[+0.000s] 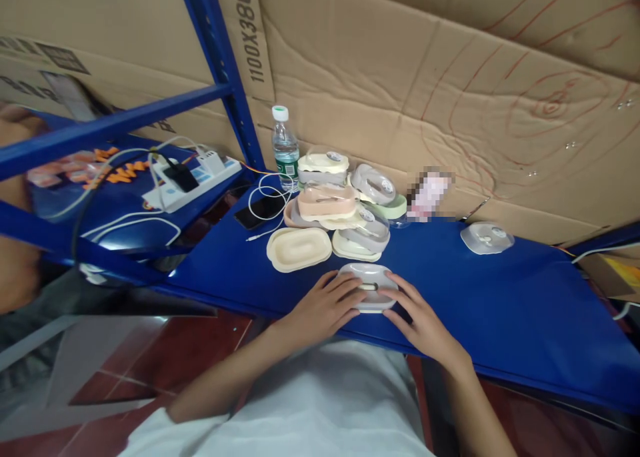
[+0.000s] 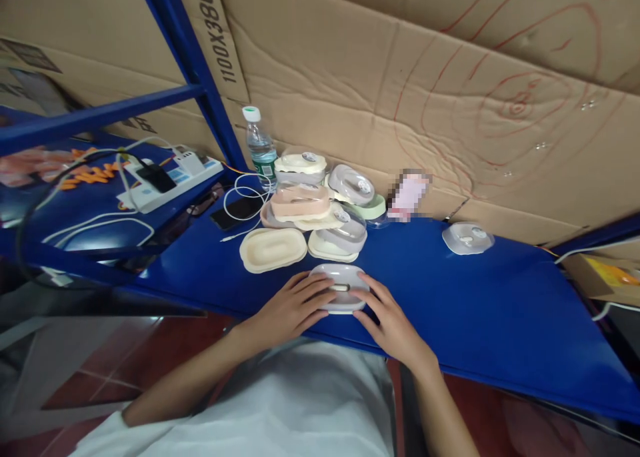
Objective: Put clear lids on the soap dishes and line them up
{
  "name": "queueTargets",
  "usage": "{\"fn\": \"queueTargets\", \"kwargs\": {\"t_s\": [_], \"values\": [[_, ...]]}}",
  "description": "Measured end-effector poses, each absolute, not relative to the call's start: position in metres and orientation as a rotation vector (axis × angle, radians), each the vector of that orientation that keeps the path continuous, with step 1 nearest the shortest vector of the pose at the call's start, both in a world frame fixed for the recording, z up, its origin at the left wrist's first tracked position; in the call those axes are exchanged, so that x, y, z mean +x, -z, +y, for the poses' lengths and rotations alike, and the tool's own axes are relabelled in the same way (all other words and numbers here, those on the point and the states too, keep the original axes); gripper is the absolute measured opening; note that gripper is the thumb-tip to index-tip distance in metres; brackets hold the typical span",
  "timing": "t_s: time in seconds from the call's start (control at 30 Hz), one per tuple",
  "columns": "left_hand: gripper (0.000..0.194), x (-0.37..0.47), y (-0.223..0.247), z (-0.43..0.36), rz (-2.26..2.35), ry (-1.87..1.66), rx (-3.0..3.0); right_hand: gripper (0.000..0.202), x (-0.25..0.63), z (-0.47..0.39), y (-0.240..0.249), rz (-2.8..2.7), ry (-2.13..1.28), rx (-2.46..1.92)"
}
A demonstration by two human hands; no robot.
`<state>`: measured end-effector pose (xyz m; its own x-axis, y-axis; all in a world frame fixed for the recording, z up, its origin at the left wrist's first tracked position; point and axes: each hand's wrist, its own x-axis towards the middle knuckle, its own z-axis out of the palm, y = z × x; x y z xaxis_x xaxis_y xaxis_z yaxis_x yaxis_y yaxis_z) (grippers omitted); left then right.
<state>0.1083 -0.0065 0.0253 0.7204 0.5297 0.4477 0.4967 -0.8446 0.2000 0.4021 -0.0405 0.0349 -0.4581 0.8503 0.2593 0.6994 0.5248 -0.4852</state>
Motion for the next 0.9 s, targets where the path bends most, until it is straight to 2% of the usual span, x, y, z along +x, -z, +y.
{"fn": "queueTargets", "kwargs": {"t_s": [0.43, 0.53, 0.63, 0.77, 0.9], "values": [[0.034, 0.104, -0.02, -0.005, 0.8, -0.79, 2.88, 0.042, 0.395, -0.045, -0.022, -2.336, -0.262, -1.202], [0.038, 0.103, -0.023, -0.006, 0.789, -0.791, 2.843, 0.053, 0.398, -0.041, -0.042, -2.393, -0.177, -1.189], [0.042, 0.102, -0.027, -0.006, 0.775, -0.83, 2.793, 0.061, 0.392, -0.017, -0.082, -2.473, -0.116, -1.133], [0.043, 0.101, -0.027, -0.006, 0.803, -0.907, 2.715, 0.065, 0.361, 0.055, -0.132, -2.532, -0.051, -1.061], [0.042, 0.1, -0.025, -0.007, 0.834, -0.89, 2.701, 0.075, 0.312, 0.133, -0.144, -2.555, 0.059, -1.07]]}}
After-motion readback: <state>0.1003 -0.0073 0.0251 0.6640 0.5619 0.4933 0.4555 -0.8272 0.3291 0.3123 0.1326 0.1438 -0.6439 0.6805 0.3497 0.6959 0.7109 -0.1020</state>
